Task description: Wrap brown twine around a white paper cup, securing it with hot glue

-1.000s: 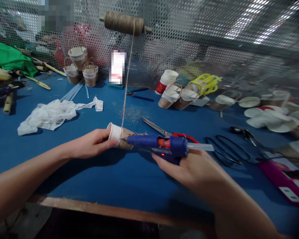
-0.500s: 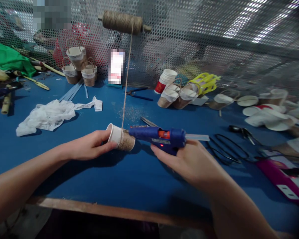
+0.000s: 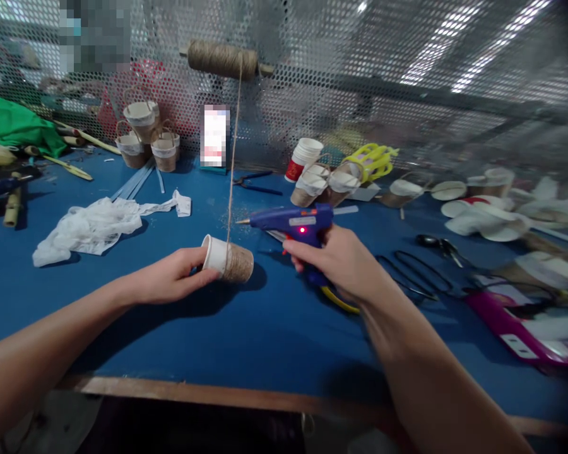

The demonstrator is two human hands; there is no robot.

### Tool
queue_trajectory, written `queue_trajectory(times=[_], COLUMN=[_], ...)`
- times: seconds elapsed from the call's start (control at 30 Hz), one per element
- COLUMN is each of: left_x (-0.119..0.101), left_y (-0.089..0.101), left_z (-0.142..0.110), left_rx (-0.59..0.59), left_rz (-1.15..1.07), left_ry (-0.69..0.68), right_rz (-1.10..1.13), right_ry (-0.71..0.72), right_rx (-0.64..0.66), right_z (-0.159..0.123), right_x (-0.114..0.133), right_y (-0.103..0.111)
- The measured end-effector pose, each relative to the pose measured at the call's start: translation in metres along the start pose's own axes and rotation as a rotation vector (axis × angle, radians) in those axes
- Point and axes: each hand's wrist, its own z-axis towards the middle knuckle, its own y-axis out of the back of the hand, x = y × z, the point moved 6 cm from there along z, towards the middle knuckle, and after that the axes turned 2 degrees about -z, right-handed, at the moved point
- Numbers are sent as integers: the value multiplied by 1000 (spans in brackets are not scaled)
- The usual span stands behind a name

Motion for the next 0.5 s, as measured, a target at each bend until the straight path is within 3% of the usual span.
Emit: queue_trajectory(times=[0.1,0.17,0.33,0.43,0.5], left_x=[0,-2,-7,-10,-12], left_y=[1,1,0,-1,-2], left_z=[-1,-1,-1,-1,-1], left_rx=[-27,-34,-41,-22,-12], left_rz=[-4,-10,-24,-32,-48], left_ry=[-25,-39,-47,-57,-52], right_rz=[-174,-317,-391,-427,-417], right_ry=[-43,-142,-193,-169,-108], right_rx=[-191,-186,-175,-200,-205], right_z=[24,41,72,72,65], right_x=[-18,-35,-65,-64,-49], right_y=[20,25,28,26,21])
